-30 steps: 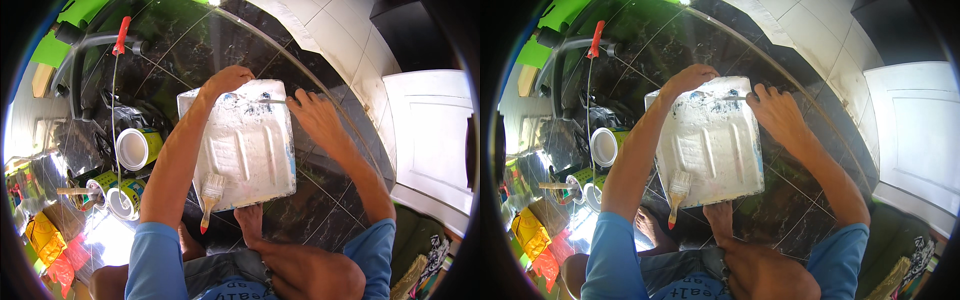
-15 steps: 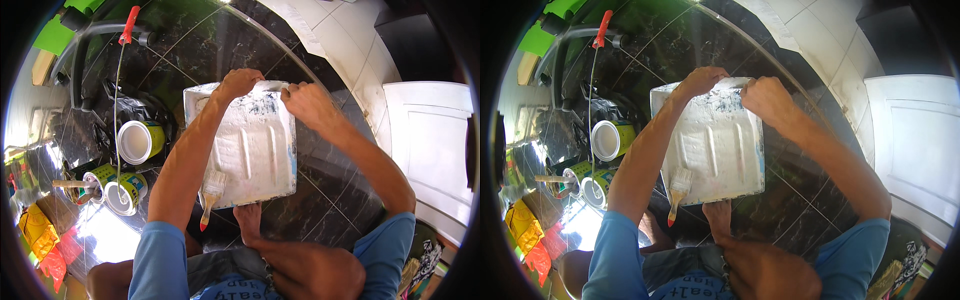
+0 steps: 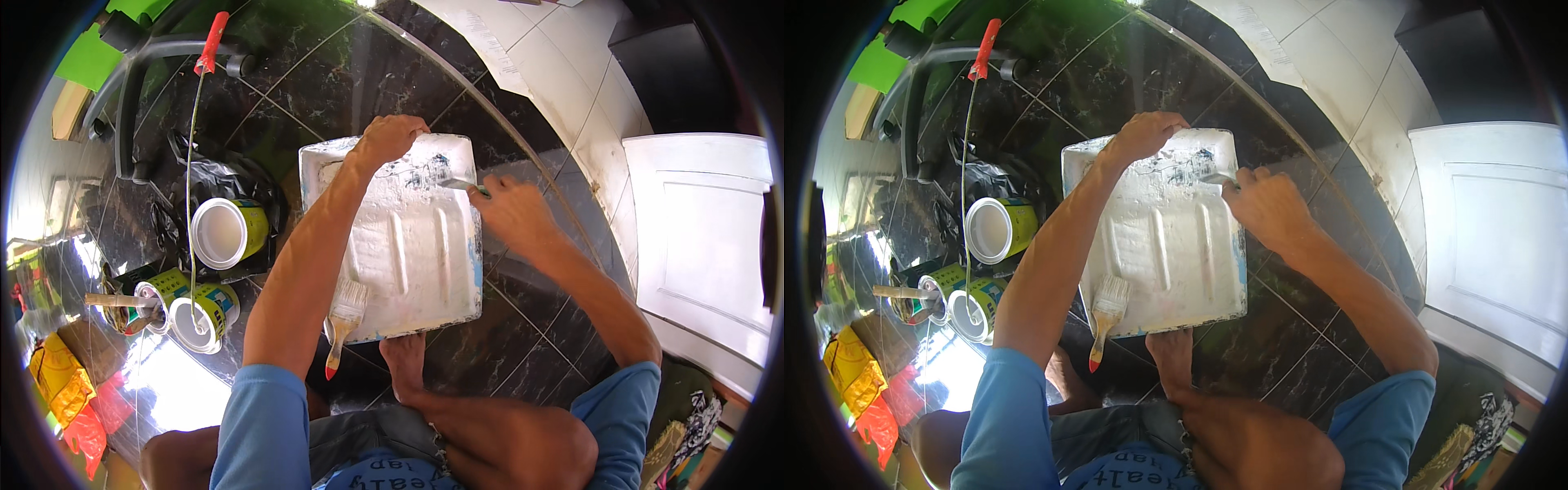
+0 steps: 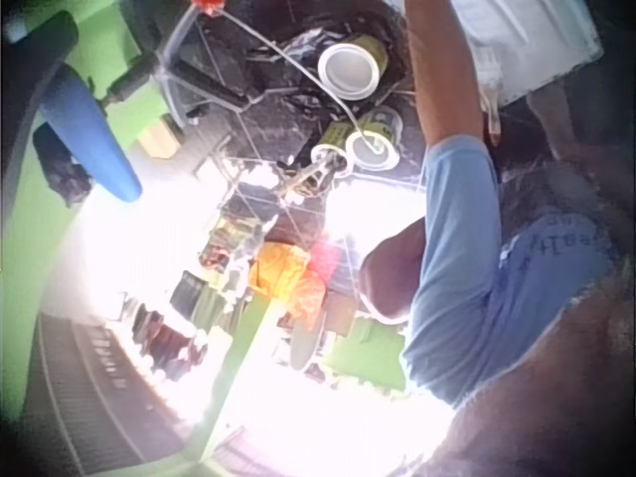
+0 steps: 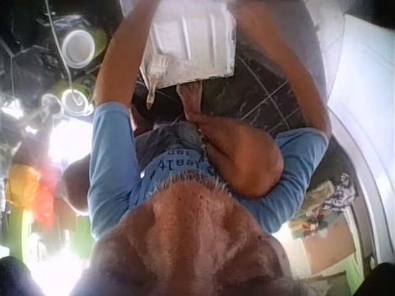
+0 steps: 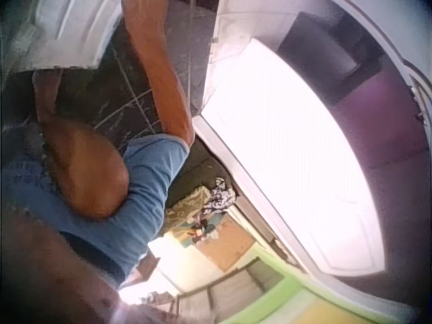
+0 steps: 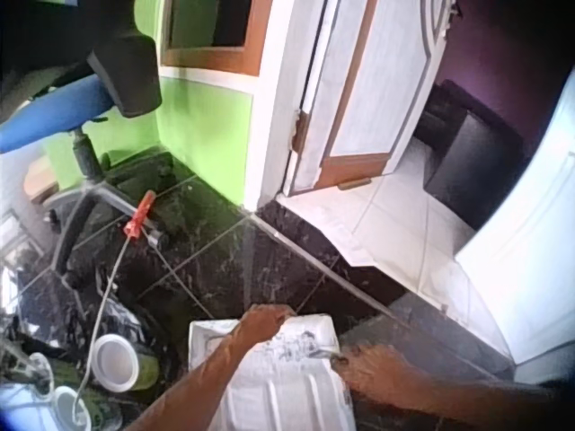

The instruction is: The person sits on the floor and mixes white paint in a small container using a wooden stick. They then pour the paint into a tray and use a brush and roller to spread and mix the paint within the tray.

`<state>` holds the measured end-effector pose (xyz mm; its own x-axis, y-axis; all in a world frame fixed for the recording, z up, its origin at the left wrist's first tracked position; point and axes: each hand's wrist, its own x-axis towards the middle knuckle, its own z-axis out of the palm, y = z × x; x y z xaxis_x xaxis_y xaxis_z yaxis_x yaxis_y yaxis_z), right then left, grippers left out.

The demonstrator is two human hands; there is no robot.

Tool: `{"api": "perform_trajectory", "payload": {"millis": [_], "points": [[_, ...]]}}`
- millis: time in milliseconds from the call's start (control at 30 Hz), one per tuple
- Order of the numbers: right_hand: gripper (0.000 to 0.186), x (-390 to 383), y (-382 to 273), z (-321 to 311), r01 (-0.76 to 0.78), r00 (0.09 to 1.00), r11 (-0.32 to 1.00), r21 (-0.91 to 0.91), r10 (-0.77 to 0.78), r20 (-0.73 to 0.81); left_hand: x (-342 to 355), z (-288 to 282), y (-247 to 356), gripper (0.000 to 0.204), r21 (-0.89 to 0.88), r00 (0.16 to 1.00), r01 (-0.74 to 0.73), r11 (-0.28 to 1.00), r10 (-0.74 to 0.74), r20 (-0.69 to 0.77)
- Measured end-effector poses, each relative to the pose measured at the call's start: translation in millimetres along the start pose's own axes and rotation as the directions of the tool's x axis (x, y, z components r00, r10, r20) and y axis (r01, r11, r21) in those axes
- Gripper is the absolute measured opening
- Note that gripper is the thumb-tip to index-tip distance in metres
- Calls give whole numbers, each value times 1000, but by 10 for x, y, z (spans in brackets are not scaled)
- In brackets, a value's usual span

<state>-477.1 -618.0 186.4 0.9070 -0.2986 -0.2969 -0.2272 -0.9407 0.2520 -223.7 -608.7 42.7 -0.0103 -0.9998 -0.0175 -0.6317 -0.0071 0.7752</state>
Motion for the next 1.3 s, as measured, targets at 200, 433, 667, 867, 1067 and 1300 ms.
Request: {"api": "perform_trajectory", "payload": {"millis": [200, 433, 667, 867, 1067, 1300], "points": [[38, 161, 78, 133, -62, 978, 996, 58, 73, -196, -12, -13, 76, 21, -35, 1000, 20, 999, -20, 0], [43, -146, -485, 356, -234, 957, 877, 420, 284, -60, -52, -38, 24, 24, 27, 999, 38, 999, -38, 10], [42, 69, -869, 692, -396, 870, 762, 513, 490, -57, -7, -14, 113, 25, 4, 998, 66, 998, -66, 11], [34, -119, -1158, 515, -413, 869, 735, 538, 495, -9, -107, -33, -18, 24, 25, 999, 38, 999, -37, -32], [35, 128, -861, 690, -459, 810, 680, 572, 585, -46, -79, -53, 25, 24, -35, 997, 52, 998, -53, -51], [33, 69, -775, 730, -302, 790, 515, 802, 606, -92, -124, -9, 2, 23, -17, 997, 11, 1000, -13, -73]]}}
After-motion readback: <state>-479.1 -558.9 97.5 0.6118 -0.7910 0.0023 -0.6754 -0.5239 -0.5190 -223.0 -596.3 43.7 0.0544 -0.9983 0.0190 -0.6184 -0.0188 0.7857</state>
